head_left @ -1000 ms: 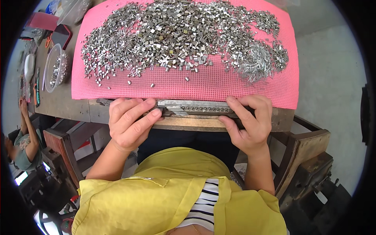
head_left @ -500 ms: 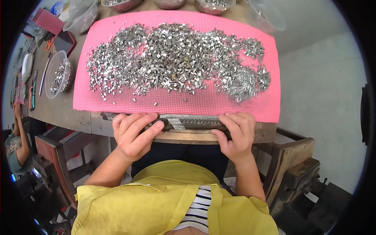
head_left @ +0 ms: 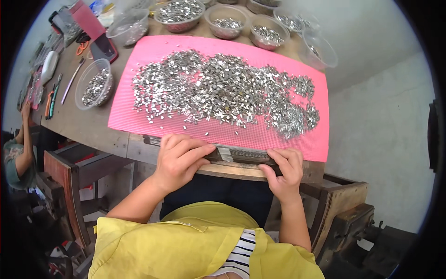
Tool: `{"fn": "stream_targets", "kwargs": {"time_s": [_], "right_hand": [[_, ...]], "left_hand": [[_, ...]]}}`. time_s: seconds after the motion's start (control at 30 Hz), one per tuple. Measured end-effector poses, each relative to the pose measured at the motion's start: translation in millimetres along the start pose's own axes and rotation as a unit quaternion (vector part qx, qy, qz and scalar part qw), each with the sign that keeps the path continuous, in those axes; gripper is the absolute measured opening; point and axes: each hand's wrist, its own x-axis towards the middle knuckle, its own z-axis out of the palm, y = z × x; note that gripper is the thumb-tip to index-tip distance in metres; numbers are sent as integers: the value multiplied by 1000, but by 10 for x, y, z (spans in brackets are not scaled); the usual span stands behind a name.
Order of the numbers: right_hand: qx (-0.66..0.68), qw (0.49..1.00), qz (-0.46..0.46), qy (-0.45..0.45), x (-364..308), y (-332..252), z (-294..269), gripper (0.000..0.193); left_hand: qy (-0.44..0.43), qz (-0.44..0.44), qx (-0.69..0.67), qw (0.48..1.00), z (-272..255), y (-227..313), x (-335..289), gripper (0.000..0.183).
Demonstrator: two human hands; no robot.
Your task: The person sorts small metal components on a mat and loads them into a metal fixture by hand. The person then positions the fixture into a manual press machine, operates the press, and continues arranging and loading components into the fixture.
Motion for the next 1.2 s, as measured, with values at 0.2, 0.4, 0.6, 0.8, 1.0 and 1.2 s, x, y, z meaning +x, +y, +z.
{"fn": "stream_targets", "kwargs": {"time_s": [0.2, 0.4, 0.6, 0.8, 1.0, 1.2], "right_hand": [[13, 1000, 6, -1, -28, -162, 70, 47], [-5, 1000, 2, -30, 39, -169, 41, 48], [-18, 998, -16, -58, 80, -204, -2, 49], [-23, 997, -22, -77, 95, -222, -46, 50], [-17, 996, -19, -87, 127, -230, -69, 50], [-23, 994, -28, -99, 65, -209, -77, 54]], "left_hand": [[-32, -38, -40, 998, -161, -64, -41, 42], [-52, -67, -82, 993, -234, -146, 29, 39], [-38, -35, -56, 997, -227, -147, -2, 38], [-23, 4, -23, 999, -193, -160, -14, 36], [-29, 7, -11, 999, -215, -127, -16, 36], [-24, 17, -9, 1000, -209, -108, -32, 35]]}}
